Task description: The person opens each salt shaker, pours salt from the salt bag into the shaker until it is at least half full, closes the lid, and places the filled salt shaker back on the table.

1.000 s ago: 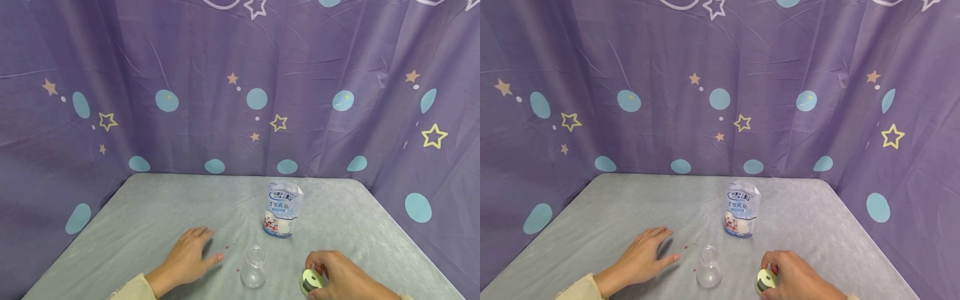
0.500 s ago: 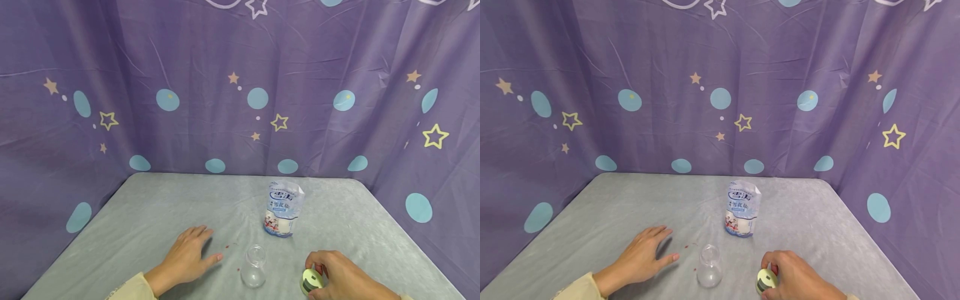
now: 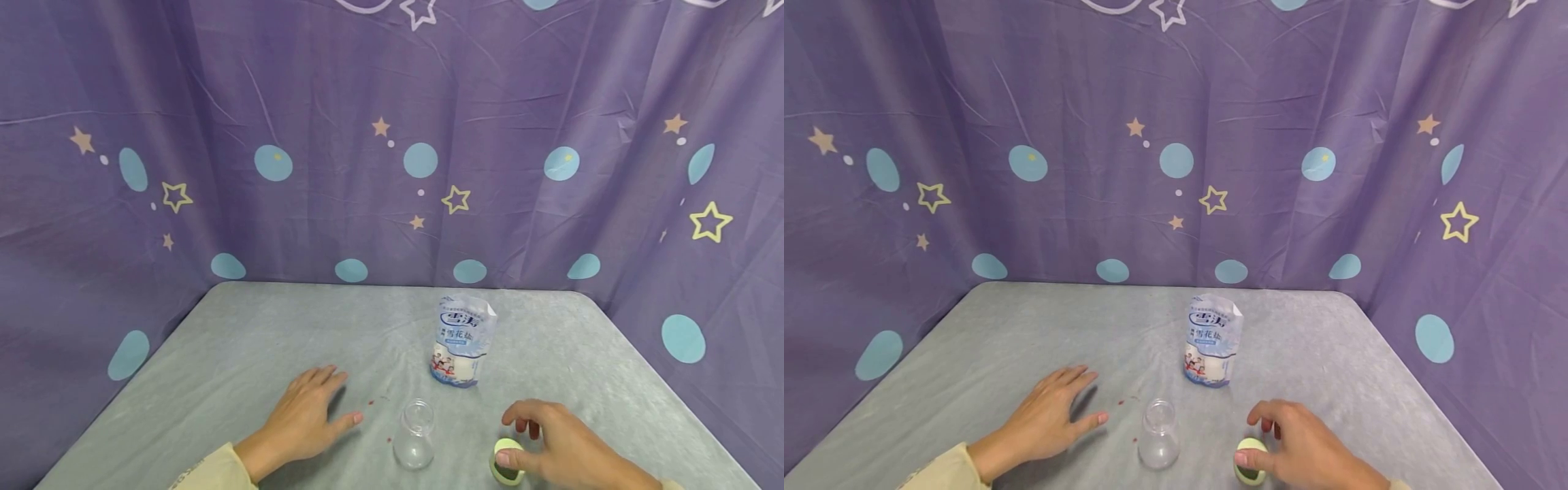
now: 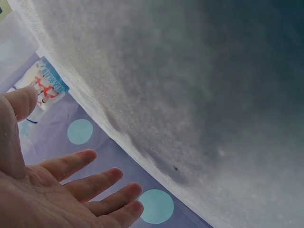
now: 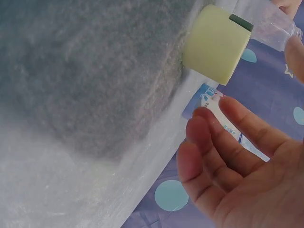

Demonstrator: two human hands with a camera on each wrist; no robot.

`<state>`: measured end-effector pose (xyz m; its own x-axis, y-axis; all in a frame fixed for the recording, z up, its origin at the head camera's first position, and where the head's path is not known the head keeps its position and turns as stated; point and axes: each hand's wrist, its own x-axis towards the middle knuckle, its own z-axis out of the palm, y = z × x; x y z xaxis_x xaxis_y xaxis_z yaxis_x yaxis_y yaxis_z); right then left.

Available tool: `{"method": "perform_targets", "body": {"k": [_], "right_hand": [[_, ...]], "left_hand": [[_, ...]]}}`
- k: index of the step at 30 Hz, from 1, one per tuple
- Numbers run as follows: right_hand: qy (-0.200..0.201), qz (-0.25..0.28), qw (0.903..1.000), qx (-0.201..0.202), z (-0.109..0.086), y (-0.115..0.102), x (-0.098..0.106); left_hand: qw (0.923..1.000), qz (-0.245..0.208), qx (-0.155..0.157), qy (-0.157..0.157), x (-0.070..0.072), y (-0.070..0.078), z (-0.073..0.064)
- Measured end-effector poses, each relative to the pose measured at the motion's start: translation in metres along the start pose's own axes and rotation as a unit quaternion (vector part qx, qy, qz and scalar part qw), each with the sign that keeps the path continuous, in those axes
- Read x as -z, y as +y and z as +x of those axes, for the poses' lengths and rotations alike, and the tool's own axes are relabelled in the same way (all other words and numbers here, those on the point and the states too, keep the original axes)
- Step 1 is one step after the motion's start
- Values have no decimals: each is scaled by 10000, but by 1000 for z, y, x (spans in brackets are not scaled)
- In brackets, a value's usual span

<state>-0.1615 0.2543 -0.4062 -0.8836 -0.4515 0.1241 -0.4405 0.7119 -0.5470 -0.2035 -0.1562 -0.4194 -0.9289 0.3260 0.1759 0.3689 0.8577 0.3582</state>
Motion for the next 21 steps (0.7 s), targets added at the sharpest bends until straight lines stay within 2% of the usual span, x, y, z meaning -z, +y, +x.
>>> {"method": "perform_targets", "body": {"k": [10, 16, 21], "right_hand": [[532, -565, 9970, 36, -1, -1, 1], [898, -908, 9918, 26, -1, -2, -2], [973, -963, 9905, -128, 0, -3, -2]], "left_hand": [[10000, 33, 2, -36, -1, 0, 1], [10000, 32, 1, -8, -1, 2, 1], [9999, 23, -97, 131, 0, 5, 3]]}}
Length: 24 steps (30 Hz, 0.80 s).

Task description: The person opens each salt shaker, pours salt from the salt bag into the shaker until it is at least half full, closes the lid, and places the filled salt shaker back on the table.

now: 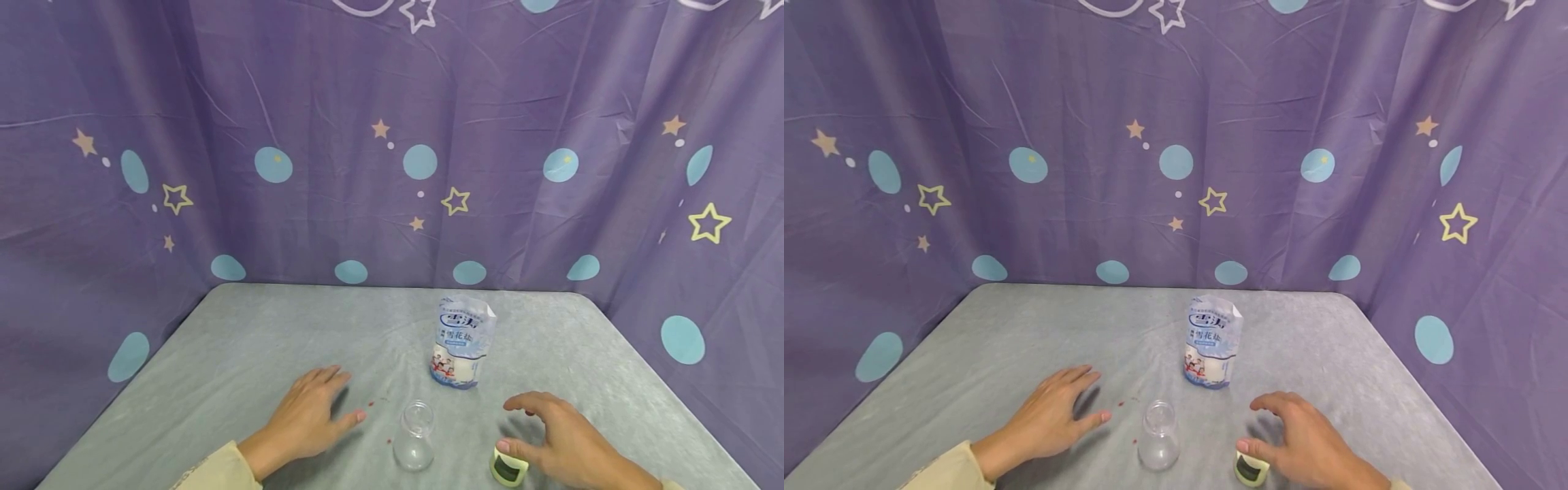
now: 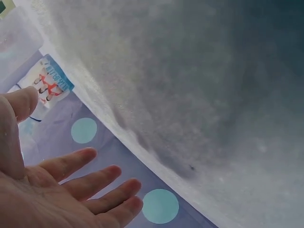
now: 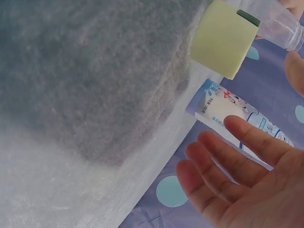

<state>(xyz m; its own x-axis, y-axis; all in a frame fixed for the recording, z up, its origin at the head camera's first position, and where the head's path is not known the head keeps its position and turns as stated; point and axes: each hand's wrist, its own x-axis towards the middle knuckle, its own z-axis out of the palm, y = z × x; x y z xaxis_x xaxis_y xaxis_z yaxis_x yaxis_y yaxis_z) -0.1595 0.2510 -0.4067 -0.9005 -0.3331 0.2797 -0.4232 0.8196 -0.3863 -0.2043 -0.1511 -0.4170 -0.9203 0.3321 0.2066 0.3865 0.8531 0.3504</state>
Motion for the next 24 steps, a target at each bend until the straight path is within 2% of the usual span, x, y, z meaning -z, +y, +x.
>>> {"method": "perform_targets", "body": {"k": [9, 18, 24], "right_hand": [[-171, 95, 9997, -173, 2, 0, 1], [152, 124, 9997, 125, 3, 1, -1], [61, 227, 9997, 99, 4, 1, 0]], "left_hand": [[9993, -24, -224, 315, 3, 8, 6], [9981, -137, -420, 431, 4, 16, 14], [9972, -137, -581, 460, 5, 21, 19]]}}
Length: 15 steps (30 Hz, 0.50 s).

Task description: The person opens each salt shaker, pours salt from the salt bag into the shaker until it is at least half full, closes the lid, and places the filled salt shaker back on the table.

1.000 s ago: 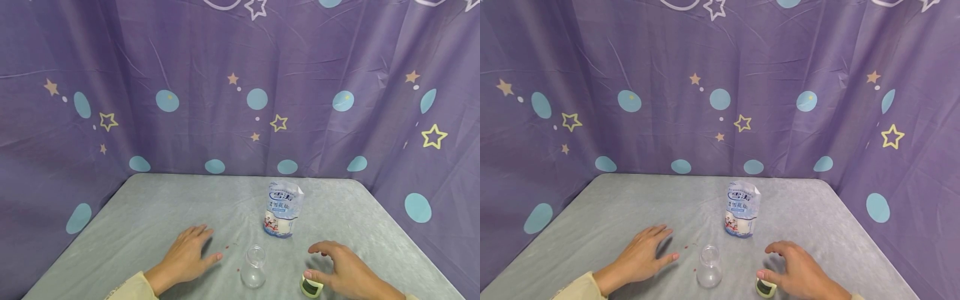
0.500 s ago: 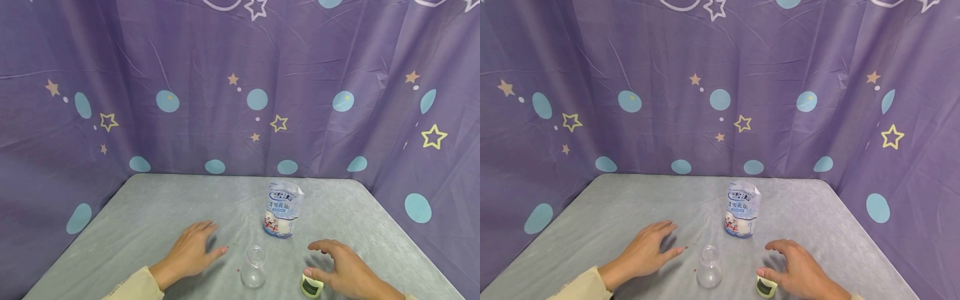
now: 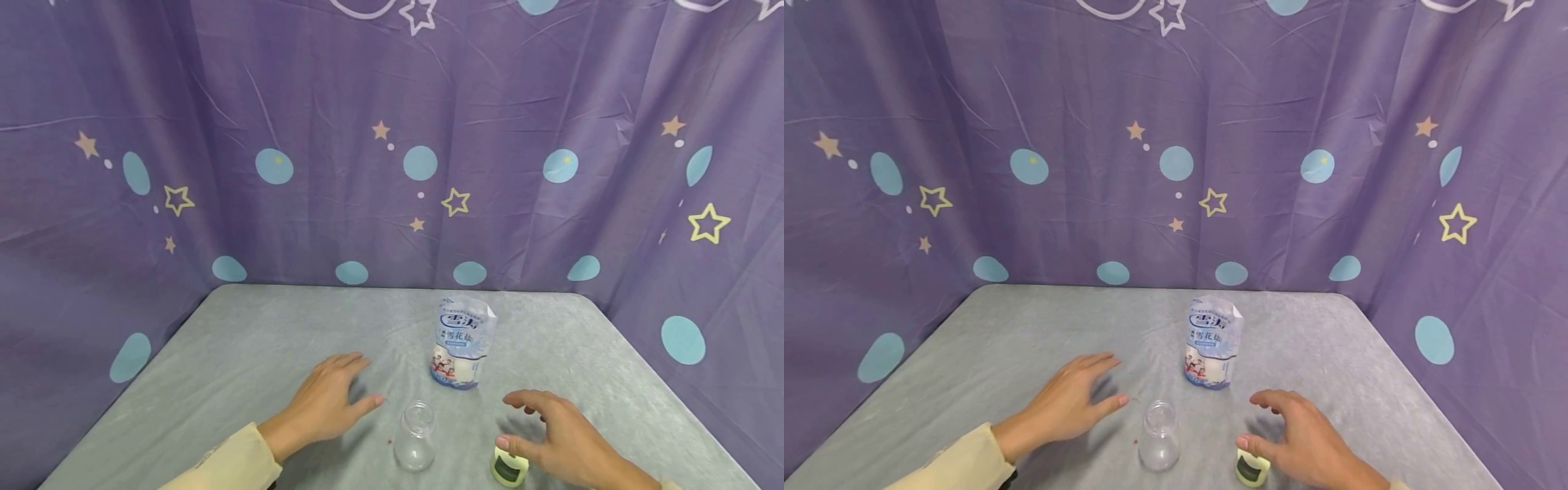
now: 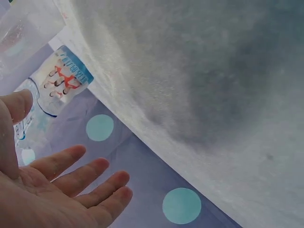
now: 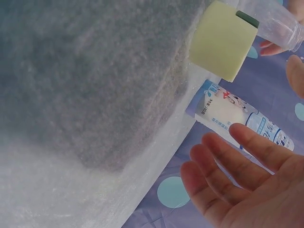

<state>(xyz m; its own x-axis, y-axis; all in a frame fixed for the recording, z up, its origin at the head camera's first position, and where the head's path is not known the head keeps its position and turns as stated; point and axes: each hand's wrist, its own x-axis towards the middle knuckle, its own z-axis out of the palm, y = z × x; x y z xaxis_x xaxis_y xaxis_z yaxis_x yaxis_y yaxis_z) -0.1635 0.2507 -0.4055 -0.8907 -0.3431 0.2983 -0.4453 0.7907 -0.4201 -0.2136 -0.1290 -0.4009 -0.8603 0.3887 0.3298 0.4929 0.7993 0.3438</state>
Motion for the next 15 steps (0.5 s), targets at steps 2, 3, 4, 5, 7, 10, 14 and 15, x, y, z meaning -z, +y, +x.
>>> {"method": "perform_targets", "body": {"k": [2, 3, 4, 5, 7, 10, 14, 15], "right_hand": [[5, 0, 10000, 13, 0, 0, 0], [9, -2, 10000, 25, 0, 0, 0], [-1, 5, 10000, 21, 1, 0, 1], [-10, 15, 10000, 16, 1, 0, 1], [-23, 26, 10000, 10, 2, 0, 1], [-31, 34, 10000, -17, 4, -1, 1], [101, -27, 9999, 21, 3, -1, 0], [132, -38, 9999, 28, 3, -1, 0]], "left_hand": [[10000, -21, -30, -14, 0, 1, 2], [10000, -35, -33, -27, 0, 2, 3], [10000, -57, -41, -36, 1, 3, 5], [10000, -61, -46, -49, 1, 4, 6], [9999, -89, -70, -65, 1, 7, 8], [9998, -80, -165, -32, 1, 10, 11], [9996, -84, -253, 36, 0, 12, 16], [9996, -90, -256, 39, 0, 13, 17]]}}
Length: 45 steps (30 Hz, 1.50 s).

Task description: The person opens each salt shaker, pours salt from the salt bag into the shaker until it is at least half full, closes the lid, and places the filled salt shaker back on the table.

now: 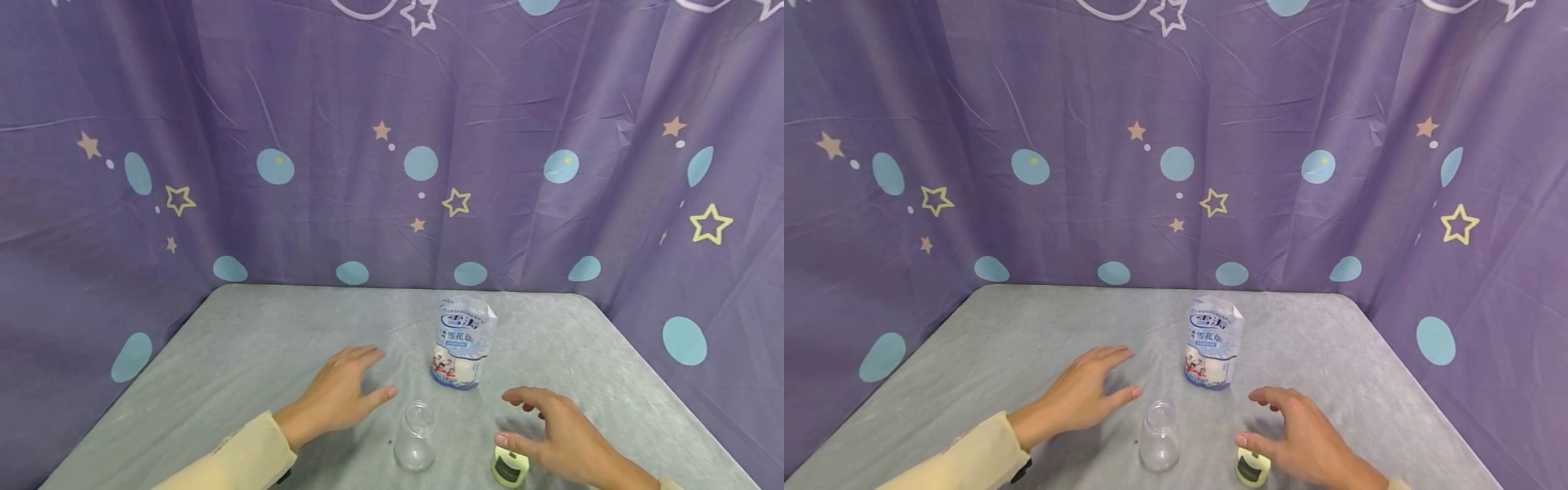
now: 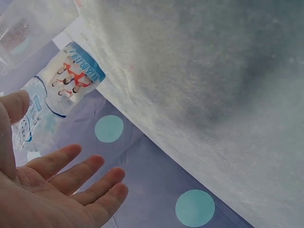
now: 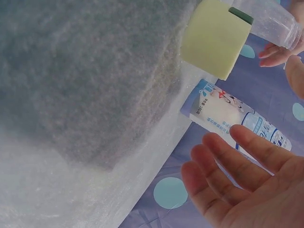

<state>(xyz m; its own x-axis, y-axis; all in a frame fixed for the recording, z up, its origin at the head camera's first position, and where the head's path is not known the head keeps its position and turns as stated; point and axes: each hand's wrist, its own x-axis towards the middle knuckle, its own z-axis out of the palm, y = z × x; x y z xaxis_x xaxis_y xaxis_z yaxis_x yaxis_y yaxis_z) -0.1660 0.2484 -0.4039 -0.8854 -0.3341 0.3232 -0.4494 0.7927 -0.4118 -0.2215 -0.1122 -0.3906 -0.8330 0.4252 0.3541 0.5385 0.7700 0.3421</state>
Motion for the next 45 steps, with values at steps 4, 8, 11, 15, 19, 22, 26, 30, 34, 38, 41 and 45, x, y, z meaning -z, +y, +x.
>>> {"method": "perform_targets", "body": {"k": [4, 8, 11, 15, 19, 22, 26, 30, 34, 38, 41, 45], "right_hand": [[103, -24, 9999, 8, 0, -1, -1], [154, -49, 9999, -43, 0, -1, -1], [176, -46, 9998, -88, 1, -2, -2], [243, -28, 9997, -95, 2, -2, -3], [337, -18, 9994, -44, 3, -3, -3], [373, 1, 9993, -65, 4, -3, -3], [378, 32, 9992, -108, 4, -2, -4], [416, 43, 9990, -142, 4, -2, -4], [557, 9, 9984, -83, 5, -2, -4], [605, 8, 9982, -39, 7, -2, -4], [529, 40, 9985, -156, 7, -3, -3], [353, 129, 9985, -390, 8, -4, -3]], "left_hand": [[10000, -80, -23, 7, 0, 2, 5], [9998, -163, -61, -17, 0, 4, 11], [9997, -240, -98, -34, 0, 6, 15], [9993, -336, -184, -4, 1, 8, 20], [9989, -378, -259, 40, 3, 8, 25], [9987, -411, -308, 65, 4, 9, 29], [9981, -463, -390, 104, 6, 10, 35], [9979, -480, -418, 84, 8, 12, 40], [9982, -463, -369, 27, 9, 15, 45], [9984, -478, -308, 6, 11, 18, 50], [9982, -484, -353, 50, 12, 21, 55], [9975, -477, -493, 158, 13, 23, 61]]}}
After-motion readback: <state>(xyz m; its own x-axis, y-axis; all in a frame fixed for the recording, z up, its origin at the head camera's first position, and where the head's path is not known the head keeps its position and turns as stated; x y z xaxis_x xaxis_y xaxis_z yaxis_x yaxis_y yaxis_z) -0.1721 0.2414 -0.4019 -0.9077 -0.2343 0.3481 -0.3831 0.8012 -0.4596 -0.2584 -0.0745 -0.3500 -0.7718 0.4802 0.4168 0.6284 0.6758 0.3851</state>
